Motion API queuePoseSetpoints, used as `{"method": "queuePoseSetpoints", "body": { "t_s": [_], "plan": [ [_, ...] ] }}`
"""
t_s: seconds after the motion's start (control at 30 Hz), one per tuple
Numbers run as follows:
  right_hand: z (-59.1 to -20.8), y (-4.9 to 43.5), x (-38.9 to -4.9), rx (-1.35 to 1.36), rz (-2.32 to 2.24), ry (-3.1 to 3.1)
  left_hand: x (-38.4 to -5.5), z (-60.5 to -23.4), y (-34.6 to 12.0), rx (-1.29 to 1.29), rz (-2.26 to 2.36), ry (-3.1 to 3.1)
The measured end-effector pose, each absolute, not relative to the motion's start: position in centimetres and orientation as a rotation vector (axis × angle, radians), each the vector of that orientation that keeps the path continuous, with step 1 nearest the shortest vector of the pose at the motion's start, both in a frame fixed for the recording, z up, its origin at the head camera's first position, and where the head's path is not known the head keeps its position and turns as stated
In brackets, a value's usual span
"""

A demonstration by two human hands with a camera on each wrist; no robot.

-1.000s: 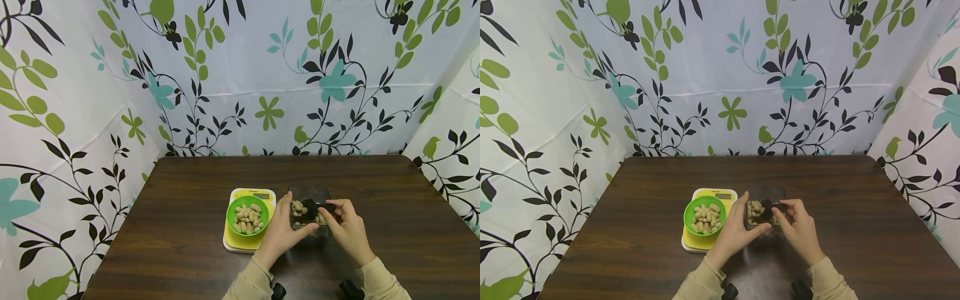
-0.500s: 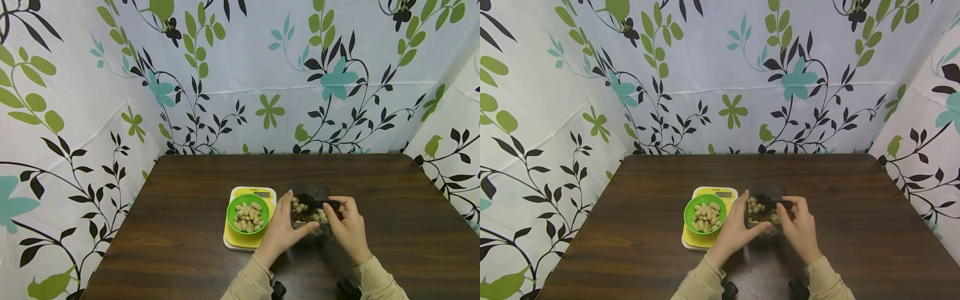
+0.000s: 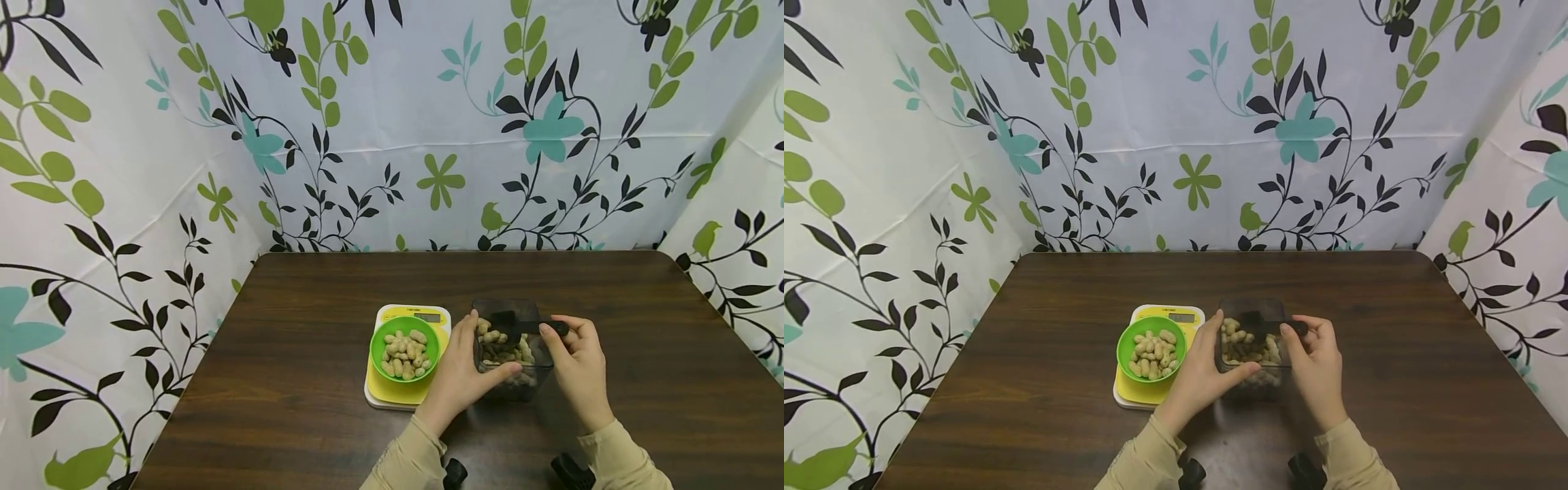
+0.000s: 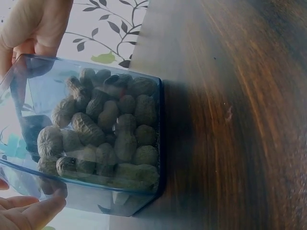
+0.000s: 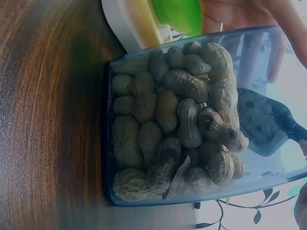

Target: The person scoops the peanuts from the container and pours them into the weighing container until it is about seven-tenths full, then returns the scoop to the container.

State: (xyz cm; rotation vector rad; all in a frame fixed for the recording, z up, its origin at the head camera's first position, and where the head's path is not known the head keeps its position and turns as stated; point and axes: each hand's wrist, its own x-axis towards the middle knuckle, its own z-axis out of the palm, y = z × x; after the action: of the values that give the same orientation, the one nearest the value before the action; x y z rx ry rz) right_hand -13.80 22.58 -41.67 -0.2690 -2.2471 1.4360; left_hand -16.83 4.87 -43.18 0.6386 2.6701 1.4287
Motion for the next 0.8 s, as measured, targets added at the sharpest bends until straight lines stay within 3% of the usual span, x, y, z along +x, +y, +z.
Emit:
{"method": "queuePoseSetpoints", "body": {
  "t_s": [0.27, 0.8],
  "plan": [
    [-41.80, 22.74, -13.89, -0.296, 1.871, -1.914, -17.04, -43.33, 4.93, 0.644, 1.451, 2.668],
    [-41.95, 23.51, -14.04, -0.378, 2.217, -1.408, -17.10, -43.48, 4.95, 0.605, 1.474, 2.640]
  ]
}}
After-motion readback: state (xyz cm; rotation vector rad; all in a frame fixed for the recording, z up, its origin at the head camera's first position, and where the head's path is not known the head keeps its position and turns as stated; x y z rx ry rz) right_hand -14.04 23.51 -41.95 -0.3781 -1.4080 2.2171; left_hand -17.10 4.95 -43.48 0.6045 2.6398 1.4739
